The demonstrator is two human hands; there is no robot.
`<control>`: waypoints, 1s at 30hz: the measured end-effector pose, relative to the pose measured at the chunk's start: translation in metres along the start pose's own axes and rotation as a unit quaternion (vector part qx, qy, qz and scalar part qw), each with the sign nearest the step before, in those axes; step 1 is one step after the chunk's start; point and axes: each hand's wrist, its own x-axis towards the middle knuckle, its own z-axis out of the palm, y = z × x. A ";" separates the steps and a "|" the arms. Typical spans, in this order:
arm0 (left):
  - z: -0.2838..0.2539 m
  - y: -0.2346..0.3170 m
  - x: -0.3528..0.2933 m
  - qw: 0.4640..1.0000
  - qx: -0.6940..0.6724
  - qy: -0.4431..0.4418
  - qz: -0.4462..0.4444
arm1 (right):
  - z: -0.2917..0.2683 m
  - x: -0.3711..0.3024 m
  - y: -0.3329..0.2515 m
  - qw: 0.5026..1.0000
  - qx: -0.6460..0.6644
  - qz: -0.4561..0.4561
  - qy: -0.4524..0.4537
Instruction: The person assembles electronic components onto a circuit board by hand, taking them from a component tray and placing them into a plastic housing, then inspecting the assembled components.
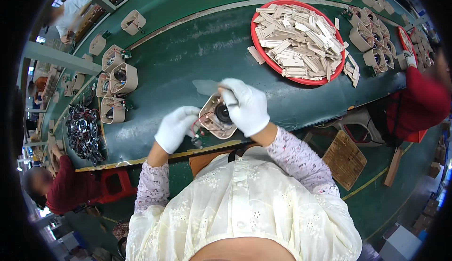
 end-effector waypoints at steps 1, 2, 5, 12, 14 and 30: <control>0.013 -0.013 -0.005 0.994 0.043 0.018 0.094 | -0.001 0.008 0.008 0.999 0.008 -0.022 -0.031; 0.025 -0.019 -0.010 0.995 -0.004 0.028 0.101 | -0.003 0.017 0.015 0.997 0.017 -0.044 -0.062; 0.027 -0.011 -0.007 0.807 0.396 0.177 0.401 | -0.009 0.037 0.026 0.991 0.003 -0.075 -0.114; 0.020 0.017 -0.003 0.584 0.581 -0.002 0.567 | -0.004 0.037 0.027 0.986 0.025 -0.054 -0.155; 0.025 0.014 0.005 0.784 0.258 0.052 0.563 | -0.007 0.038 0.027 0.982 0.040 -0.045 -0.180; 0.040 -0.046 0.001 0.770 -0.585 -0.252 0.023 | -0.107 0.011 -0.041 0.869 -0.159 -0.209 -0.419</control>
